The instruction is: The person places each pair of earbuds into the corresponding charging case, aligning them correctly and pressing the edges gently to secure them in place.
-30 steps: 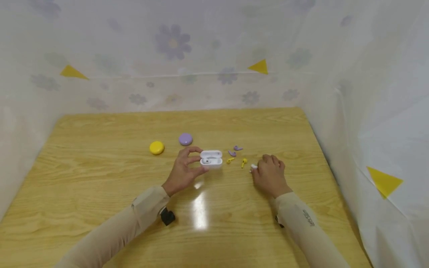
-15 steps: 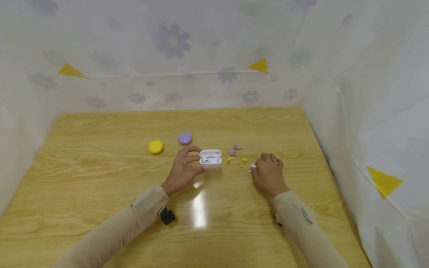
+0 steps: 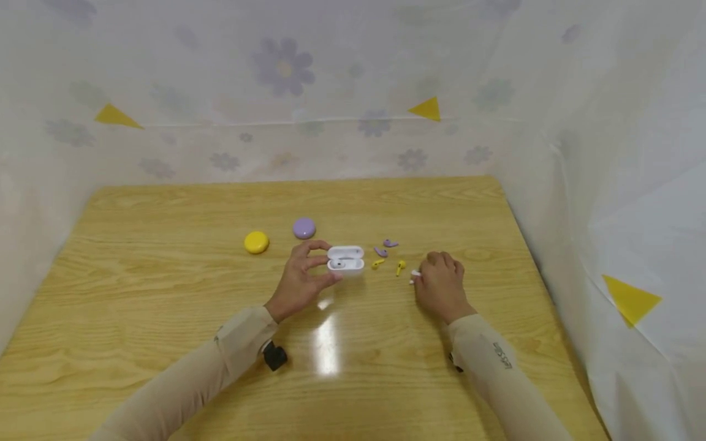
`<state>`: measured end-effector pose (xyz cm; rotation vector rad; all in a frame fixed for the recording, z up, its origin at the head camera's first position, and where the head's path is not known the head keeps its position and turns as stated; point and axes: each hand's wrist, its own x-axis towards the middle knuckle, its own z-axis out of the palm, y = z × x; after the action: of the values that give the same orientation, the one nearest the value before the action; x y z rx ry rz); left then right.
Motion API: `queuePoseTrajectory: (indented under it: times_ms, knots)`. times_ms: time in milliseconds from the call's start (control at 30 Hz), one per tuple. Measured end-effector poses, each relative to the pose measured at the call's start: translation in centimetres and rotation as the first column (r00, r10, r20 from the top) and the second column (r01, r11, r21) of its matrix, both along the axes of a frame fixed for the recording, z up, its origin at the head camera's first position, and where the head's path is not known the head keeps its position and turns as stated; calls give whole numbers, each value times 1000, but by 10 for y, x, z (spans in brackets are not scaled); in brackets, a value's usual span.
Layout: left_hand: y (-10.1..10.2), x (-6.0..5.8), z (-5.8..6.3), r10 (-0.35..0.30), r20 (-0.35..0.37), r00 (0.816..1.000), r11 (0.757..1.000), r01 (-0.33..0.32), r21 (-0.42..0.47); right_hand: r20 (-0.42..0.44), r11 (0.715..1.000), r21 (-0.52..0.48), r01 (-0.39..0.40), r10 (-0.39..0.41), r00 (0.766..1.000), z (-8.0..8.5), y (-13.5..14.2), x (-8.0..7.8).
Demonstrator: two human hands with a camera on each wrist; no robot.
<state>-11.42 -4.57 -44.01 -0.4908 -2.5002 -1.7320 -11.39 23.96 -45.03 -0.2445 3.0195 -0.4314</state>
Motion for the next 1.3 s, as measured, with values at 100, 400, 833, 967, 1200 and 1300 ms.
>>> queuePoseTrajectory:
  times_ms: [100, 400, 833, 967, 1200, 1300]
  knots:
    - [0, 0, 0, 1, 2, 1000, 1000, -1, 2, -21, 1000, -12, -7, 6, 1000, 0, -1, 0]
    - [0, 0, -1, 6, 44, 999, 999, -7, 32, -174, 998, -38, -51, 44, 984, 7, -6, 1]
    - [2, 0, 0, -4, 63, 998, 998, 0, 65, -422, 980, -68, -185, 140, 896, 24, -23, 2]
    - [2, 0, 0, -4, 64, 998, 998, 0, 59, -416, 978, -77, -193, 145, 898, 32, -28, 3]
    - [4, 0, 3, -2, 64, 998, 999, 0, 33, -441, 977, -64, -201, 153, 884, 42, -35, 5]
    - [3, 0, 3, 3, 33, 999, 1000, -3, 6, -447, 975, -68, -211, 159, 880, 44, -38, 5]
